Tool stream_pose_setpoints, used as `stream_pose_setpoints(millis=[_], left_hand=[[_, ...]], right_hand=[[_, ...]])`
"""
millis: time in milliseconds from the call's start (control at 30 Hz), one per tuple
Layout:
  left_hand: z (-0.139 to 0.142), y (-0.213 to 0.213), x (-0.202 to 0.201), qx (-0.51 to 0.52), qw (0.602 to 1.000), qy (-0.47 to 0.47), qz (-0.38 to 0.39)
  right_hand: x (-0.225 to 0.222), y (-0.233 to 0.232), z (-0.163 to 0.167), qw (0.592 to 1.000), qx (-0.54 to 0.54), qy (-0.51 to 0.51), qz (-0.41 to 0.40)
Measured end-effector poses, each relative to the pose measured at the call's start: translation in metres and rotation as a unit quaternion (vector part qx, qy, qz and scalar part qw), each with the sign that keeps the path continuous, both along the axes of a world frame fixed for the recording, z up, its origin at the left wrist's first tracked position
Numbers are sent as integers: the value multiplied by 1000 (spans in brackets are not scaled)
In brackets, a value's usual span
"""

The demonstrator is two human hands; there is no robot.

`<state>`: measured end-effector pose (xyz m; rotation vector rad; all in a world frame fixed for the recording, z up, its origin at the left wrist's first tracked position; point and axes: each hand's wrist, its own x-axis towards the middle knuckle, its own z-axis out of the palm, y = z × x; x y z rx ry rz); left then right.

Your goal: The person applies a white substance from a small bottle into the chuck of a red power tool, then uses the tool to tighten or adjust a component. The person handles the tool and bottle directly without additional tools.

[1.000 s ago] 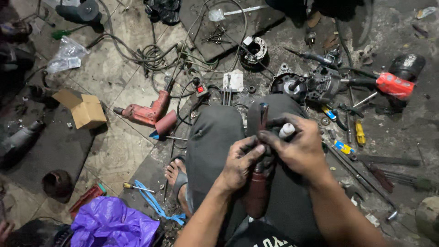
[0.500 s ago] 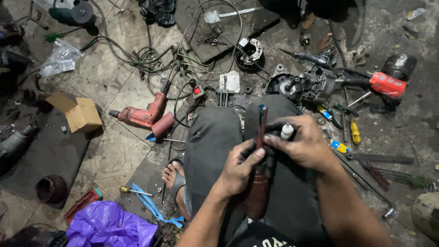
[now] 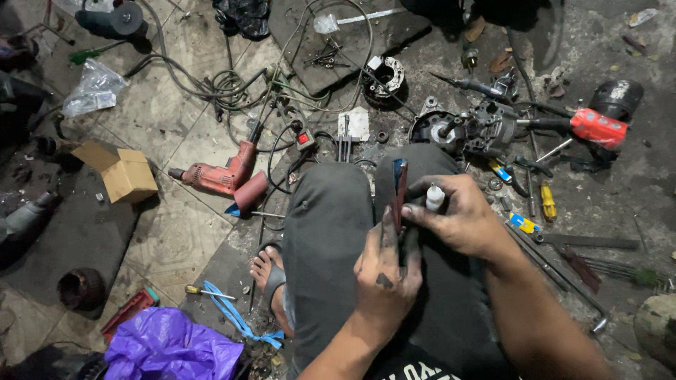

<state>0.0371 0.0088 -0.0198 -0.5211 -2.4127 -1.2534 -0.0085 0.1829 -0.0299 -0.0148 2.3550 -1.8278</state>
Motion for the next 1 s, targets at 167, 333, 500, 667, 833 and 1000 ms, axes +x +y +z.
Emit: stream_pose_setpoints(millis=[167,333,500,667,833,1000], left_hand=[[-4,-3,-6,23,999,-11,-28],[-4,-10,-10,82,993,-55,-68],[-2,-22,-17,223,933,-259,-112],[-12,-27,-29,218,953,-178,-114],[-22,-31,-31,226,934,-244,-129],[-21,-32,-28,226,933,-255,-121]], right_hand=[[13,0,9,999,-21,25,-39],[38,14,23,994,81,73,1],[38,20,34,971,177,156,45],[37,20,38,972,171,156,51],[37,17,37,958,214,181,65],[40,11,45,950,246,182,60]])
